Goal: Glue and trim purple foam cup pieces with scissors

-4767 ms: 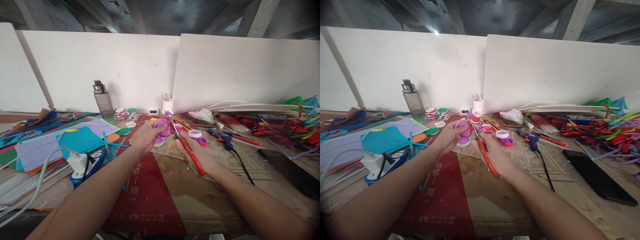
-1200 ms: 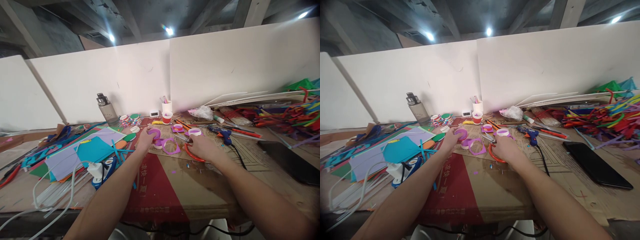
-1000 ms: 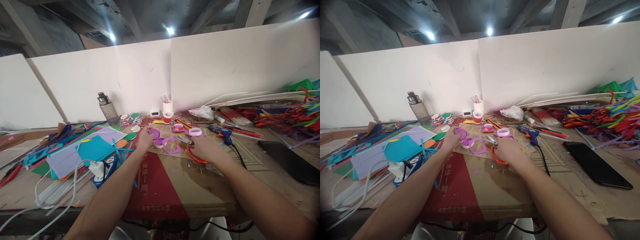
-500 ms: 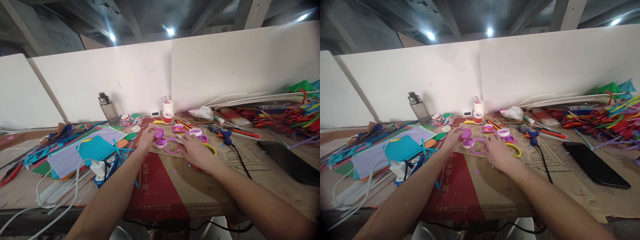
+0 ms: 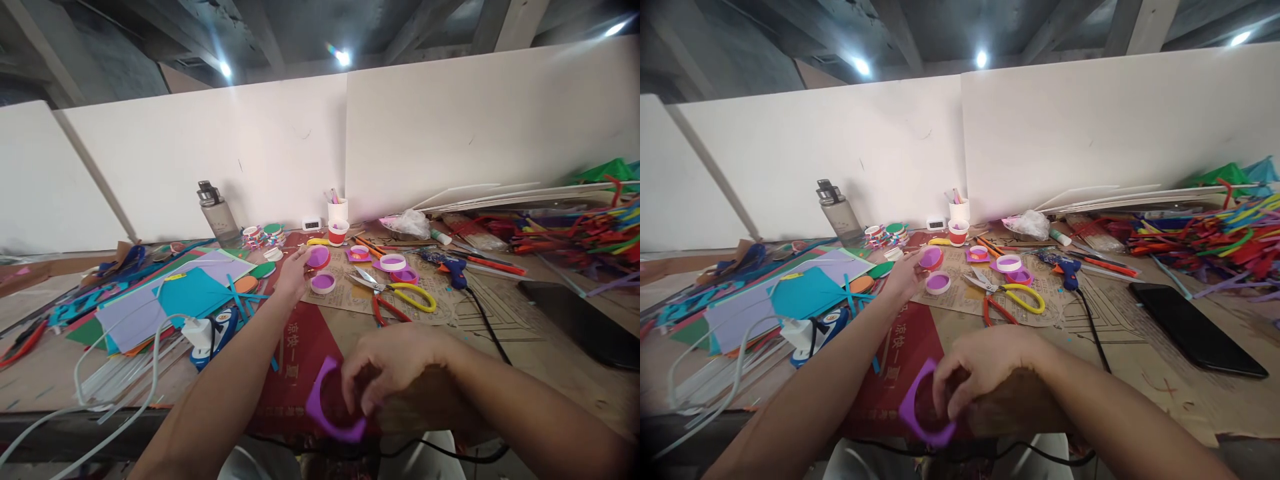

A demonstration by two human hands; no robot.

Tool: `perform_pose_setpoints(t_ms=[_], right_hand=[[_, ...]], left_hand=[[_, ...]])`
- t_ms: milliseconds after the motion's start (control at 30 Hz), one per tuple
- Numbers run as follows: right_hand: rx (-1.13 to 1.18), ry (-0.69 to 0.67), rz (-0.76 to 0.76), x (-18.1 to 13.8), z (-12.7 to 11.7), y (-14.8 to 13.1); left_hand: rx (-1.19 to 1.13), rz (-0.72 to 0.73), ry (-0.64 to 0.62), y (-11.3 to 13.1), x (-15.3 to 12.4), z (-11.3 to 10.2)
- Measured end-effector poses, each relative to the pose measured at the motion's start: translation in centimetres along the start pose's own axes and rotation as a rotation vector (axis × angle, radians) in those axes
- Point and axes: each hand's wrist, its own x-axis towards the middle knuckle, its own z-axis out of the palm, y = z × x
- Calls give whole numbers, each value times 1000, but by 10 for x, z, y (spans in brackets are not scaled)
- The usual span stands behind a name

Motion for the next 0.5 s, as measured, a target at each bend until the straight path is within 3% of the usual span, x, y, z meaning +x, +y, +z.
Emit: perform_pose_setpoints(t_ms=[67,100,167,233,367,433,500], right_hand=[[214,-129,-3,-4,-1,-2],[252,-127,14,-6,-3,-1],[197,15,64,-7,-8,3],[76,318,103,-7,-14,9],[-117,1051,224,-11,-30,23],[-264,1282,331,-20,-42,31],[-461,1393,461,-30,-54,40]], left_hand=[[-25,-6,-13,0,0,1],[-35,-9,-19,0,-1,2],[-25,-14,-46,-1,-2,3],[45,15,-76,-3,-2,3],[313,143,-57,-8,-1,2],[441,190,-41,-9,-1,1],[544,239,-30,-10,-1,0]])
